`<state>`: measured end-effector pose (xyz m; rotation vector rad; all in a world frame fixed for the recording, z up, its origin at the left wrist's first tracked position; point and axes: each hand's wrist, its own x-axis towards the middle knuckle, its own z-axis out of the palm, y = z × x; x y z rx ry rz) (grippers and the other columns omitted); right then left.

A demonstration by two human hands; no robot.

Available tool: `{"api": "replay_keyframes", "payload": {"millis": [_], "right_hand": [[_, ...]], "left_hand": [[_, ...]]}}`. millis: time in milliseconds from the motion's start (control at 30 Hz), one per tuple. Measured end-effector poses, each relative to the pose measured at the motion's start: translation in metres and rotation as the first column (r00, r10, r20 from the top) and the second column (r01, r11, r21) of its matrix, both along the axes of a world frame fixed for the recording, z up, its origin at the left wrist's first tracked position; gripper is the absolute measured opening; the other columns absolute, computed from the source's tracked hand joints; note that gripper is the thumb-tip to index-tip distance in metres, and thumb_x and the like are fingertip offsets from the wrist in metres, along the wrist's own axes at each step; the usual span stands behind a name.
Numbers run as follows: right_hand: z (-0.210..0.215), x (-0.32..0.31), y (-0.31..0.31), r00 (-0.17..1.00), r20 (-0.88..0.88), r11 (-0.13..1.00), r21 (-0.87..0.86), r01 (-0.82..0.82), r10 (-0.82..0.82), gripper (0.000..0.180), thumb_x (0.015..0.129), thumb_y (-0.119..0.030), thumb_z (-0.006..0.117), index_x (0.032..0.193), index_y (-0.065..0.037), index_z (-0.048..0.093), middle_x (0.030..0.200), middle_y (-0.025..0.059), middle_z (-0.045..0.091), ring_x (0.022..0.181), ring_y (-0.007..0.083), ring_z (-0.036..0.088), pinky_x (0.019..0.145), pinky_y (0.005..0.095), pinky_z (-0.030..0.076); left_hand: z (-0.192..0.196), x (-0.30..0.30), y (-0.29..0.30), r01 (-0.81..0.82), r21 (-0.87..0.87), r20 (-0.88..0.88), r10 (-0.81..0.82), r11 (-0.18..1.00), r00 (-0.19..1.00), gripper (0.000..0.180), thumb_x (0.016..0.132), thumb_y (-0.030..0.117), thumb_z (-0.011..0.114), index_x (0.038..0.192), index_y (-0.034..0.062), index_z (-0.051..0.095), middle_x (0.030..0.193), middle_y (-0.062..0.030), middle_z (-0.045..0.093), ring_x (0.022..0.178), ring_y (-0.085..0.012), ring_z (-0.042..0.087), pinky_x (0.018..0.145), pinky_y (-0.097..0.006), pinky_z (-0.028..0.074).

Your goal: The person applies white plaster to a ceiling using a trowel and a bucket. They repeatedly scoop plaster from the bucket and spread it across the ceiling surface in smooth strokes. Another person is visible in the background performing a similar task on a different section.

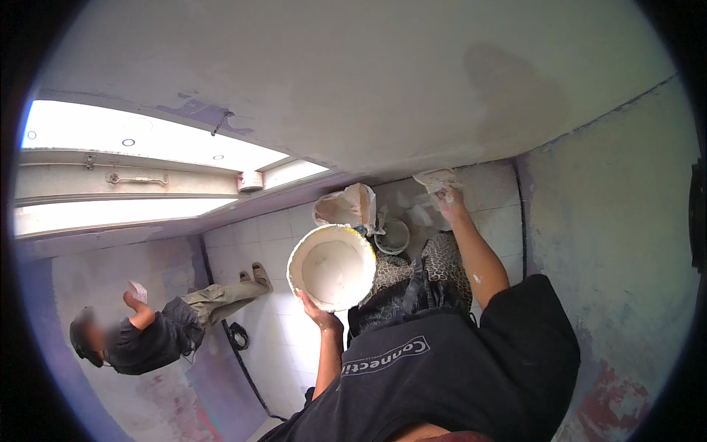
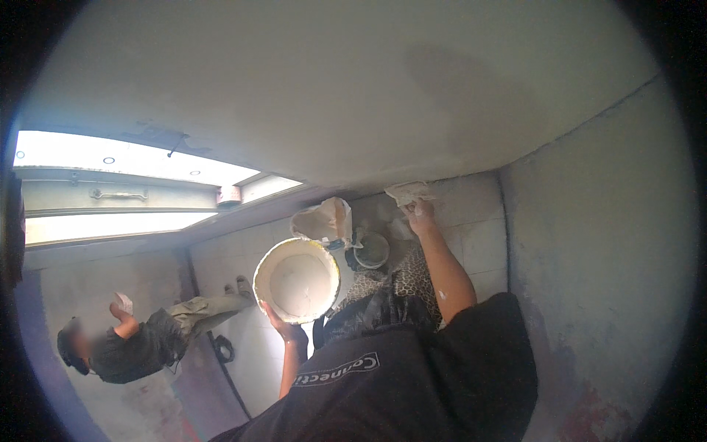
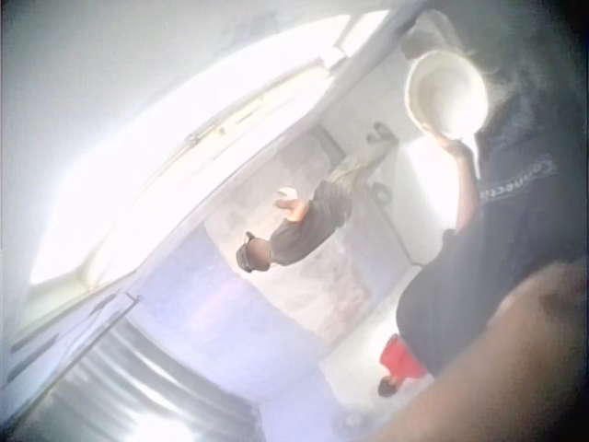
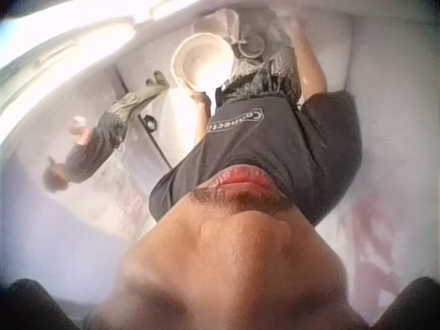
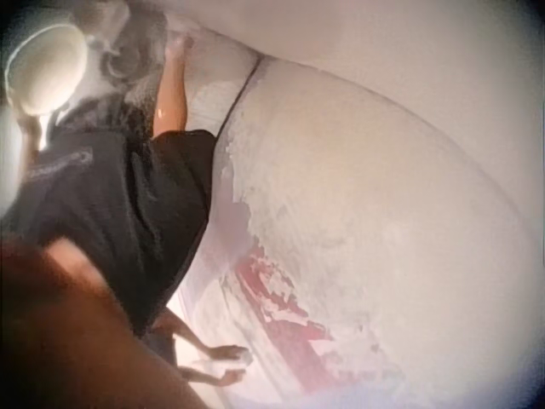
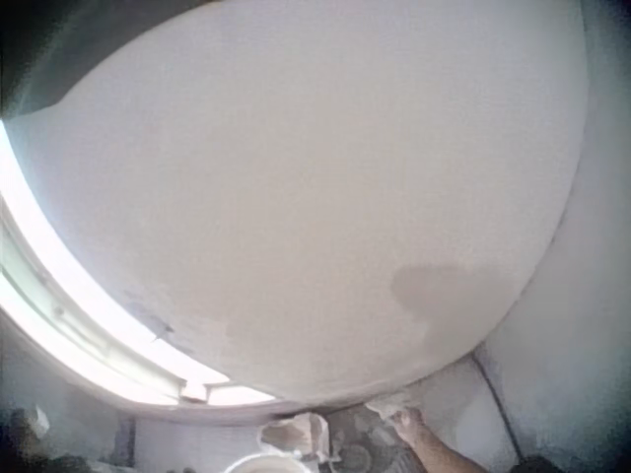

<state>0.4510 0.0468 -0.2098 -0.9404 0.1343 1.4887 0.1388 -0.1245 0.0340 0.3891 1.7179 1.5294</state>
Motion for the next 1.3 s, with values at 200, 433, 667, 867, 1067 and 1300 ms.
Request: {"api": "replay_keyframes", "payload": {"millis": [200, 433, 667, 867, 1067, 1300], "right_hand": [[-0.066, -0.026, 0.063, 0.777, 0.595, 0.967, -0.003, -0.256, 0.207, 0.034, 0.094, -0.014, 0.044, 0.124, 0.003, 0.042, 0.121, 0.0182, 0.051, 0.113, 0.0303, 0.052, 0.1, 0.0461, 0.044], [0.097, 0.036, 0.065, 0.675, 0.713, 0.926, 0.358, -0.116, -0.191, 0.015, 0.092, -0.009, 0.051, 0.098, 0.005, 0.054, 0.098, 0.0172, 0.061, 0.09, 0.0265, 0.061, 0.092, 0.0415, 0.051], [0.272, 0.066, -0.009, 0.936, 0.115, 0.848, 0.471, 0.243, -0.332, 0.026, 0.088, -0.004, 0.056, 0.113, 0.003, 0.052, 0.113, 0.0132, 0.059, 0.097, 0.0221, 0.061, 0.092, 0.0384, 0.051], [0.198, 0.012, -0.028, 0.902, 0.422, 0.969, 0.245, -0.018, -0.09, 0.04, 0.086, -0.002, 0.056, 0.125, -0.003, 0.047, 0.122, 0.0111, 0.054, 0.109, 0.0234, 0.056, 0.095, 0.039, 0.048], [0.063, -0.041, 0.02, 0.998, -0.062, 0.999, 0.044, 0.018, -0.015, 0.038, 0.086, -0.001, 0.053, 0.122, 0.004, 0.043, 0.122, 0.0174, 0.048, 0.115, 0.0319, 0.05, 0.098, 0.0518, 0.044], [0.199, -0.005, 0.063, 0.428, 0.894, 0.945, 0.242, -0.219, -0.13, 0.02, 0.086, -0.005, 0.054, 0.1, 0.009, 0.054, 0.095, 0.0186, 0.061, 0.092, 0.0328, 0.062, 0.087, 0.0466, 0.054]], "left_hand": [[0.001, -0.014, -0.019, -0.021, -0.069, -0.018, 0.02, 0.997, 1.0, 0.065, 0.096, 0.051, 0.037, 0.135, -0.0009, 0.038, 0.127, -0.013, 0.05, 0.113, -0.0242, 0.054, 0.093, -0.036, 0.046], [-0.01, -0.039, -0.023, -0.037, -0.025, 0.03, 0.038, 0.999, 0.999, 0.067, 0.096, 0.053, 0.036, 0.135, -0.0019, 0.037, 0.127, -0.0136, 0.05, 0.113, -0.0244, 0.054, 0.094, -0.036, 0.045], [-0.009, -0.028, -0.007, 0.036, -0.024, 0.013, -0.036, 0.999, 0.999, 0.067, 0.096, 0.053, 0.037, 0.131, -0.0035, 0.041, 0.124, -0.0141, 0.053, 0.111, -0.0236, 0.055, 0.092, -0.035, 0.046], [0.007, -0.016, -0.009, 0.014, -0.042, 0.033, -0.013, 0.999, 0.999, 0.067, 0.096, 0.053, 0.037, 0.129, -0.0041, 0.043, 0.119, -0.0138, 0.055, 0.105, -0.0226, 0.058, 0.087, -0.033, 0.048], [0.011, -0.023, -0.013, 0.025, -0.007, 0.082, -0.025, 1.0, 0.996, 0.066, 0.096, 0.052, 0.036, 0.129, -0.0042, 0.043, 0.117, -0.0138, 0.056, 0.102, -0.0223, 0.059, 0.085, -0.032, 0.049], [0.011, -0.039, 0.0, 0.042, 0.08, 0.13, -0.052, 0.996, 0.99, 0.065, 0.097, 0.052, 0.036, 0.127, -0.0044, 0.045, 0.116, -0.0135, 0.057, 0.102, -0.0224, 0.059, 0.086, -0.033, 0.049]]}}
